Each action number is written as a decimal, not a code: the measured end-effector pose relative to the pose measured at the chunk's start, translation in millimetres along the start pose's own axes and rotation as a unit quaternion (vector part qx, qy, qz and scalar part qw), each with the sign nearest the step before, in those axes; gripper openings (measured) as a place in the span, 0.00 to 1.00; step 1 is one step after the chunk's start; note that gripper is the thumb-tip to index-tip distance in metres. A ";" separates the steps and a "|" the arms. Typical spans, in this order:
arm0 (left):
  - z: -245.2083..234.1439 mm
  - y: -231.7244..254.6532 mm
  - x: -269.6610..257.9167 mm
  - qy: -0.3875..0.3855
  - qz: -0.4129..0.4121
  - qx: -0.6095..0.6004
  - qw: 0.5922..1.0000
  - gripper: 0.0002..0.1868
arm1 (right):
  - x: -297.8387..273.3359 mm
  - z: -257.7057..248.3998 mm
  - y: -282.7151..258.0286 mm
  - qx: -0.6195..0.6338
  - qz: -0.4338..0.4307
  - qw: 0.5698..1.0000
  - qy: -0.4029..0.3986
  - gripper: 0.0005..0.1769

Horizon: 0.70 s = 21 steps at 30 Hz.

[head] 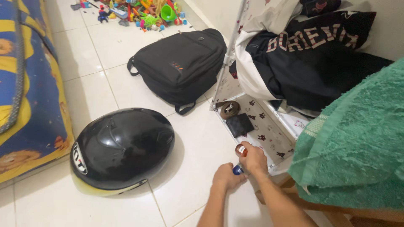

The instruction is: The person enters a cluttered bedroom, moves a small wooden stool aside, rolls up a belt and places it on a storage shelf, sets a helmet and small items near the shelf, and handles small bottles. They plug a charger into a wall socket, then arrange a power strip, cables, and a phone on the bed.

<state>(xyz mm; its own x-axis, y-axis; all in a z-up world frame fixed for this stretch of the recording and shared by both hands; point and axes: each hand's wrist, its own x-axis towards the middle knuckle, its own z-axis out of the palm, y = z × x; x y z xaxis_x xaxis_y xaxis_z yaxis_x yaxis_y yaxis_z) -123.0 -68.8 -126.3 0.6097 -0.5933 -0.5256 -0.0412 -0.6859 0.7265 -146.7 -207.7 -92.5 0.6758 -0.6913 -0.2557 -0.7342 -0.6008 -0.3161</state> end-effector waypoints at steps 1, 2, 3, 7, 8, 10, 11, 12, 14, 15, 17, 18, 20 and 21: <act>7.5 5.3 -3.0 0.027 -0.023 -0.004 0.999 0.32 | 0.1 3.1 1.4 -0.003 -0.004 1.000 0.006 0.34; 17.6 10.7 -6.5 0.054 -0.047 -0.009 0.997 0.32 | -0.2 5.7 3.1 0.002 -0.012 1.000 0.005 0.35; 26.8 13.1 -10.4 0.081 -0.070 -0.014 0.994 0.31 | -0.6 7.0 4.8 0.006 -0.021 1.000 0.004 0.35; 37.7 11.3 -11.1 0.182 -0.021 0.001 0.983 0.24 | -5.8 0.0 7.1 0.042 -0.050 0.998 -0.020 0.34; 33.2 5.3 -12.1 0.182 -0.006 0.003 0.983 0.23 | -10.8 -1.0 5.9 0.031 -0.030 0.999 -0.027 0.30; 17.1 -4.2 -14.9 0.168 0.012 0.007 0.986 0.22 | -17.5 -5.4 0.2 0.010 0.011 0.999 -0.041 0.24; 4.8 -5.9 -14.6 0.156 0.017 0.010 0.988 0.22 | -18.0 -8.2 -4.9 0.002 0.007 0.999 -0.043 0.23; -5.7 -7.3 -17.7 0.141 0.020 0.013 0.990 0.21 | -20.6 -10.5 -7.2 -0.007 0.005 0.999 -0.045 0.22; -30.1 -9.1 -26.8 0.196 0.069 0.026 0.978 0.21 | -24.5 -14.9 -11.5 0.003 -0.017 0.999 -0.038 0.25; -40.7 -7.6 -32.3 0.224 0.095 0.032 0.969 0.21 | -24.4 -17.2 -15.4 0.022 -0.037 0.999 -0.029 0.29; -58.8 -5.3 -46.8 0.282 0.105 0.030 0.953 0.21 | -25.6 -19.1 -26.9 0.075 -0.068 0.994 -0.038 0.33; -68.1 -3.0 -52.0 0.313 0.112 0.028 0.943 0.21 | -25.7 -21.0 -33.1 0.108 -0.078 0.990 -0.052 0.31; -83.3 0.9 -63.1 0.377 0.153 0.025 0.913 0.22 | -24.2 -24.9 -48.3 0.172 -0.142 0.974 -0.045 0.29; -89.5 2.8 -69.3 0.407 0.172 0.024 0.897 0.23 | -22.9 -27.5 -57.2 0.204 -0.196 0.959 -0.023 0.28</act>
<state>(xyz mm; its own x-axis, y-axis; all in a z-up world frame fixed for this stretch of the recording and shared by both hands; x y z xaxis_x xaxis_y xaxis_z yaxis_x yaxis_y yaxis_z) -94.6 8.1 -48.3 0.9296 -0.2822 0.2371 -0.3593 -0.5502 0.7537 -122.0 -168.5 -43.5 0.9032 -0.4216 -0.0809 -0.3435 -0.5967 -0.7252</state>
